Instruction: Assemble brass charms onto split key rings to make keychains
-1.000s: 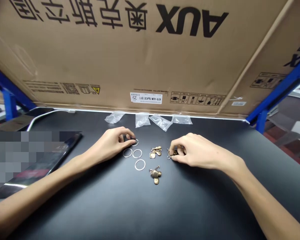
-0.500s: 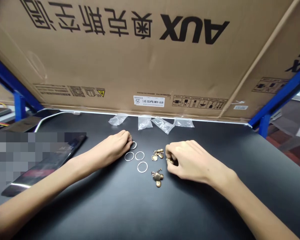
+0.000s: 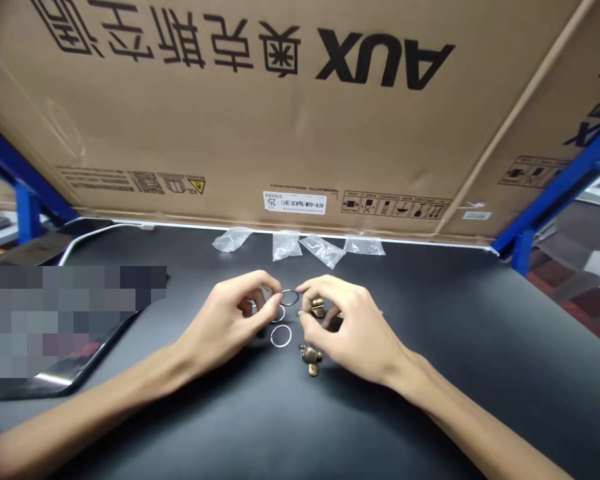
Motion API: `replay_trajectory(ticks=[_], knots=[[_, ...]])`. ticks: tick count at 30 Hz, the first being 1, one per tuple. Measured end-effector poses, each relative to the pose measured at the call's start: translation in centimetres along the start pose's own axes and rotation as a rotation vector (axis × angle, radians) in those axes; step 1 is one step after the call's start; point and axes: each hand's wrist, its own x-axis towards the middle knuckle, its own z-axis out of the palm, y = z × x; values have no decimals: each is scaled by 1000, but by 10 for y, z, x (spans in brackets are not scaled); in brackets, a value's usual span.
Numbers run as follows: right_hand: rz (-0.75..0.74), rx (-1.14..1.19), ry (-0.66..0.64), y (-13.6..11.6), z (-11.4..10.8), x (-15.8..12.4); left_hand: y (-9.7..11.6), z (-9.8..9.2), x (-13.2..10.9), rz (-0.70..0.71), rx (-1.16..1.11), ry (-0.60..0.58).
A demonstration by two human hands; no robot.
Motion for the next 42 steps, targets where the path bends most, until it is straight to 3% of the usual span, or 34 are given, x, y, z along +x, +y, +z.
replay_trajectory(ticks=[9,18,27,31,36,42], knots=[[24,128,32,1,4,-2,19,1,-5,-258,-500,-238],[25,126,12,0,1,-3,16,-2,-2,-292,-620,-295],[14,72,-17,2,1,-2,15,-2,-4,-294,-599,-309],[3,51,-11,-1,2,-3,14,-1,-6,-255,-568,-267],[11,27,118,-2,1,-4,14,2,-9,-10,-240,-69],[44,64,74,-4,1,-4,12,9,-13,84,-155,13]])
